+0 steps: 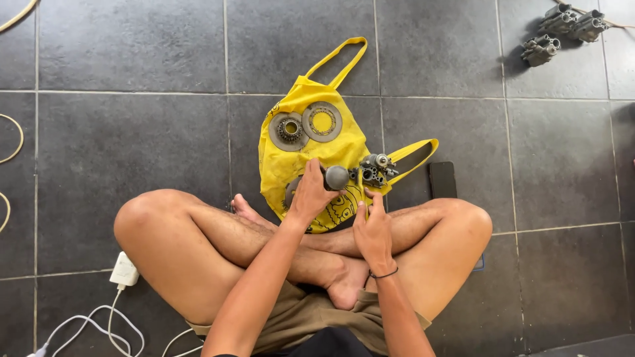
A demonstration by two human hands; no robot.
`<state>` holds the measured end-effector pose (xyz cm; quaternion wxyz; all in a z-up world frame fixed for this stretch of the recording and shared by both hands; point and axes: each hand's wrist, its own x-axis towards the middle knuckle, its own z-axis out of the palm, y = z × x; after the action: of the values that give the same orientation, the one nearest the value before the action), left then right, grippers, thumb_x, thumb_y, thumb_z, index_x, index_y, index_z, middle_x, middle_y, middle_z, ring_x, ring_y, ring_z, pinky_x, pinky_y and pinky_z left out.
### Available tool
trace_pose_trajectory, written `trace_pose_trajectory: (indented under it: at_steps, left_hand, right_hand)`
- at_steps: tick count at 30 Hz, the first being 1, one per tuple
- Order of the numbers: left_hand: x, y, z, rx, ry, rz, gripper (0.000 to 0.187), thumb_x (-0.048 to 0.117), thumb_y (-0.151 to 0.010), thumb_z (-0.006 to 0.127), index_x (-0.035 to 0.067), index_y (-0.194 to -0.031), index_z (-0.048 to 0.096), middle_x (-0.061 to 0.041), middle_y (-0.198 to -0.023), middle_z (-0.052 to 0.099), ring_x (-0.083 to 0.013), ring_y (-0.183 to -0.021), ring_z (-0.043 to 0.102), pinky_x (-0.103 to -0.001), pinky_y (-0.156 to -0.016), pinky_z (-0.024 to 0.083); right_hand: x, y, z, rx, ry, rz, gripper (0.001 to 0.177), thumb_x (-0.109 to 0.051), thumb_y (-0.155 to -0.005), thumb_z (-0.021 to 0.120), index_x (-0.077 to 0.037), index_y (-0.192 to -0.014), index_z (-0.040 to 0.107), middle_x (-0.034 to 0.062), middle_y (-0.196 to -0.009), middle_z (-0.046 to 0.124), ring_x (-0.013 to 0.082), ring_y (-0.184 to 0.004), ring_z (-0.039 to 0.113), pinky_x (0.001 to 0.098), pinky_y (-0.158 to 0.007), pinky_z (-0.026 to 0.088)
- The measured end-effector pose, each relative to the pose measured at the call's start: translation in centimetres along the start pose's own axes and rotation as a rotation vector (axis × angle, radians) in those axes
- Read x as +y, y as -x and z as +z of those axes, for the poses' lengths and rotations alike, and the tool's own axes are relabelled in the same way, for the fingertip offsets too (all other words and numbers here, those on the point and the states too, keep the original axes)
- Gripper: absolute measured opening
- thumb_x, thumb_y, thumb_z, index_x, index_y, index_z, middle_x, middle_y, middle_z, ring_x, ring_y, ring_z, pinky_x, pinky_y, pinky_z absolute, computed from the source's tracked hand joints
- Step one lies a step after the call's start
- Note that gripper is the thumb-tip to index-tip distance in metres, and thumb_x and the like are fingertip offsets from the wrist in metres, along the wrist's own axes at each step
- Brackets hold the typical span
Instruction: Cleaning motorcycle engine components like a clutch basket using a brush and cleaning solution.
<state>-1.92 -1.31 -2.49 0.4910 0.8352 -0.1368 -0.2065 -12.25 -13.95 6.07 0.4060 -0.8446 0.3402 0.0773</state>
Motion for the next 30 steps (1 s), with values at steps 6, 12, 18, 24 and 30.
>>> trace_pose_trajectory:
  at_steps: [6,12,18,24,30]
  left_hand:
    - [2.4,0.6,-2.5,-0.088,-0.365,0.204,0.077,0.024,-0.085,0.084,0.01,-0.15,0.045,-0.014,-0.134,0.054,-0.0295,-0.114,0.049,-0.042,-0.088,0.052]
    - [0.9,0.2,-0.8,0.058,-0.317,0.124,0.056,0.028,-0.089,0.082,0.005,-0.125,0.047,-0.016,-0.116,0.052,-0.033,-0.11,0.059,-0.046,-0.086,0.06]
    - [2.5,0.5,-2.5,0.003,-0.209,0.076,0.07,0.03,-0.088,0.084,0.005,-0.139,0.044,-0.018,-0.129,0.052,-0.0367,-0.116,0.06,-0.047,-0.088,0.061]
    - [1.7,0.5,-2.1,0.007,-0.153,0.045,0.067,0.031,-0.088,0.084,0.007,-0.141,0.05,-0.019,-0.123,0.065,-0.0355,-0.121,0.061,-0.048,-0.095,0.059]
    - [0.7,-0.5,-1.6,0.01,-0.25,0.042,0.06,0.027,-0.09,0.081,0.013,-0.141,0.054,-0.012,-0.121,0.071,-0.029,-0.126,0.059,-0.045,-0.096,0.06]
  right_hand:
    - [0.0,1.2,-0.4,-0.014,0.095,-0.042,0.032,-0.025,-0.102,0.044,-0.014,-0.131,0.054,0.0172,-0.068,0.068,0.0382,-0.072,0.07,0.0485,-0.067,0.053]
    - [-0.3,2.1,0.4,-0.038,0.075,-0.053,0.031,-0.023,-0.102,0.043,-0.015,-0.129,0.056,0.0153,-0.066,0.069,0.0343,-0.066,0.07,0.0432,-0.064,0.054]
    - [-0.2,1.3,1.0,-0.026,0.087,-0.112,0.029,-0.022,-0.104,0.042,-0.014,-0.126,0.058,0.014,-0.062,0.068,0.0274,-0.056,0.068,0.0375,-0.056,0.052]
    - [-1.5,-1.6,1.7,-0.057,0.081,-0.136,0.032,-0.021,-0.105,0.039,-0.01,-0.13,0.057,0.0237,-0.069,0.068,0.0343,-0.057,0.067,0.0436,-0.056,0.049]
    - [-1.1,-5.3,1.2,-0.085,0.094,-0.199,0.031,-0.022,-0.105,0.044,-0.012,-0.129,0.059,0.0276,-0.079,0.072,0.0362,-0.064,0.073,0.0435,-0.057,0.053]
